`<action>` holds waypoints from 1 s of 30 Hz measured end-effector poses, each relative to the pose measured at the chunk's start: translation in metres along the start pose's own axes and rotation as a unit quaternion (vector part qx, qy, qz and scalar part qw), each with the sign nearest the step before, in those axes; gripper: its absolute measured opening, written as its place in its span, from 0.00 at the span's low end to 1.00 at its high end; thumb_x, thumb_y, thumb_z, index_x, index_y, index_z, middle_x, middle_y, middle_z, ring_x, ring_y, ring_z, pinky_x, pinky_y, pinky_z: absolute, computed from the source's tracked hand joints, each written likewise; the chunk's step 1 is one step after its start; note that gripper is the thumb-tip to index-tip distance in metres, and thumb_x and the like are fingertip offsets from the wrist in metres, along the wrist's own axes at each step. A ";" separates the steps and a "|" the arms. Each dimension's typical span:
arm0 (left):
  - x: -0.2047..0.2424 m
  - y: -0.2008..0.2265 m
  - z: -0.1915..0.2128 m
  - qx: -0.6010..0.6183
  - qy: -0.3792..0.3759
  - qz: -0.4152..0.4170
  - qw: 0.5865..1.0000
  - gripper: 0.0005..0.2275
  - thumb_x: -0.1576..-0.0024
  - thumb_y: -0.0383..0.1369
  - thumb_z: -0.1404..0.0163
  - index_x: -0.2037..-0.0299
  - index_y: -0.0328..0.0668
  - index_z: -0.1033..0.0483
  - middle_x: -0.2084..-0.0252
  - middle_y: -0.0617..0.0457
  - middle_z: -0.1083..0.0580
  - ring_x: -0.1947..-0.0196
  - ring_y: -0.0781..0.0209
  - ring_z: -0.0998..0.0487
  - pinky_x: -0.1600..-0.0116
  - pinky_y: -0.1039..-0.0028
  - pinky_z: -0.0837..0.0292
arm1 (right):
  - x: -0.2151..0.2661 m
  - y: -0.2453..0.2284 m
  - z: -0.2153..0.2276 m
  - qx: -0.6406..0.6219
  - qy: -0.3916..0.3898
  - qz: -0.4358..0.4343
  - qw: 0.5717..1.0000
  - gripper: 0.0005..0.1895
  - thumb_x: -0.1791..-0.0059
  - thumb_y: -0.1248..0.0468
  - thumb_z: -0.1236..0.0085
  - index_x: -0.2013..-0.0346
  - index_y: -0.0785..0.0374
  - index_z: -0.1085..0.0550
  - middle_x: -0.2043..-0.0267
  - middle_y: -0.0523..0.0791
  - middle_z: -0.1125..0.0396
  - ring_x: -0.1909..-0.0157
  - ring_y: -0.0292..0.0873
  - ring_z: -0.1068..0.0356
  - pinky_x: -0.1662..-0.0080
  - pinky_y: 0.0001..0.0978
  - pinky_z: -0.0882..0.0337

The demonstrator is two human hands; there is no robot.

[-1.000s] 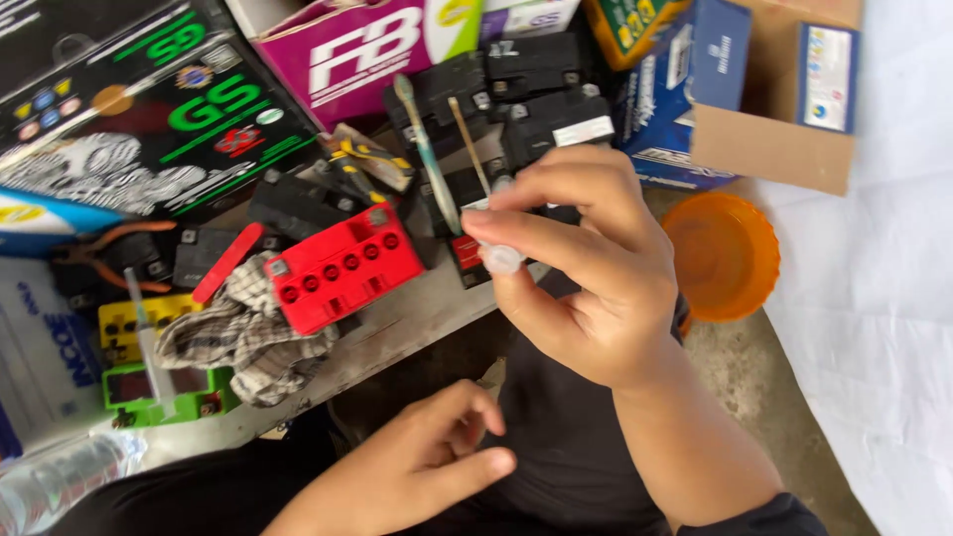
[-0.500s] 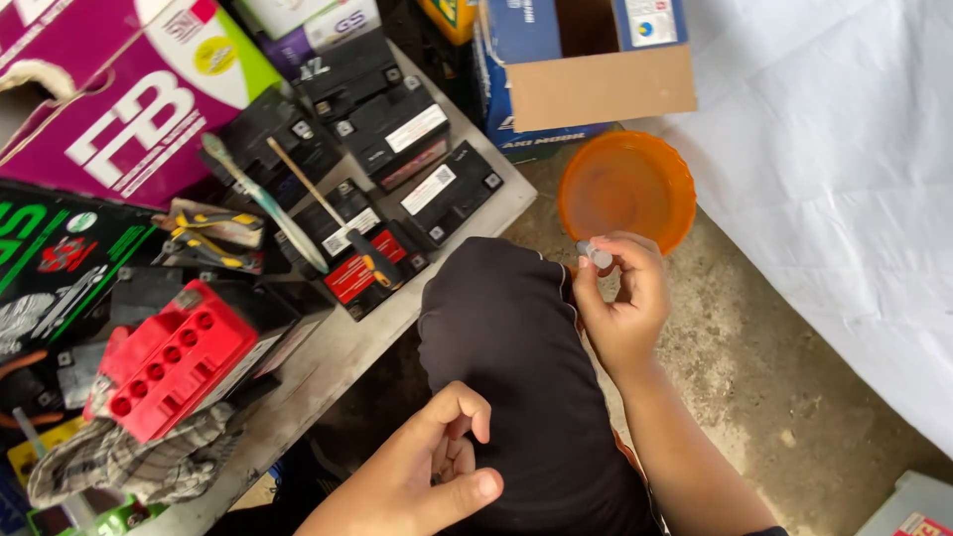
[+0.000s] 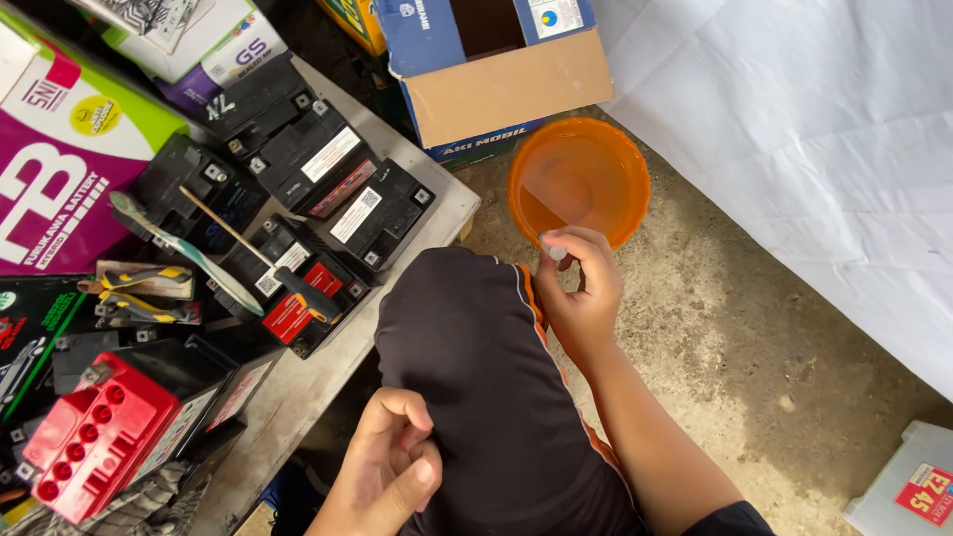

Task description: Refilling battery cells with electrolyte using a syringe

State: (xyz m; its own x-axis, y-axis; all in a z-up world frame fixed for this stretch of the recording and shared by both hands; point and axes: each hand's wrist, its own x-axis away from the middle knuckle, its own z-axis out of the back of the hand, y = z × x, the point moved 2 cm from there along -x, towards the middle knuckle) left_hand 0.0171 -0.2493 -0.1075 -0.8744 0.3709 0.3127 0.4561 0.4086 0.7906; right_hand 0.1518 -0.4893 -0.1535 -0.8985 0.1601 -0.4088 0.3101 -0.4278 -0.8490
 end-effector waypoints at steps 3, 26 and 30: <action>-0.002 0.000 -0.012 -0.260 0.040 -0.018 0.965 0.20 0.51 0.24 0.37 0.55 0.39 0.36 0.77 0.59 0.36 0.81 0.71 0.36 0.73 0.80 0.38 | 0.001 0.004 0.001 0.001 -0.007 -0.002 1.000 0.16 0.53 0.81 0.42 0.53 0.64 0.28 0.50 0.47 0.32 0.55 0.41 0.32 0.55 0.29 0.31; -0.184 0.042 -0.109 -0.807 -0.094 -0.254 0.525 0.14 0.46 0.40 0.39 0.58 0.45 0.28 0.64 0.54 0.34 0.72 0.59 0.28 0.71 0.71 0.32 | -0.011 0.067 0.029 0.133 -0.003 0.075 0.988 0.14 0.57 0.78 0.33 0.58 0.64 0.20 0.56 0.47 0.27 0.53 0.49 0.28 0.49 0.39 0.27; -0.240 -0.028 -0.089 -0.883 -0.125 -0.090 0.443 0.21 0.49 0.34 0.40 0.45 0.43 0.27 0.50 0.44 0.28 0.61 0.47 0.22 0.62 0.60 0.30 | -0.014 0.091 0.023 0.128 -0.004 0.125 0.984 0.12 0.54 0.78 0.33 0.57 0.66 0.20 0.58 0.49 0.26 0.57 0.54 0.26 0.52 0.43 0.26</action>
State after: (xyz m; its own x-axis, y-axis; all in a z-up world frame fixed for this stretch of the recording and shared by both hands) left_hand 0.1993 -0.4239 -0.1578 -0.7243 0.6358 0.2667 -0.6511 -0.7580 0.0385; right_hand 0.1857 -0.5506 -0.2172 -0.8075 0.0145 -0.5897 0.4336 -0.6632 -0.6101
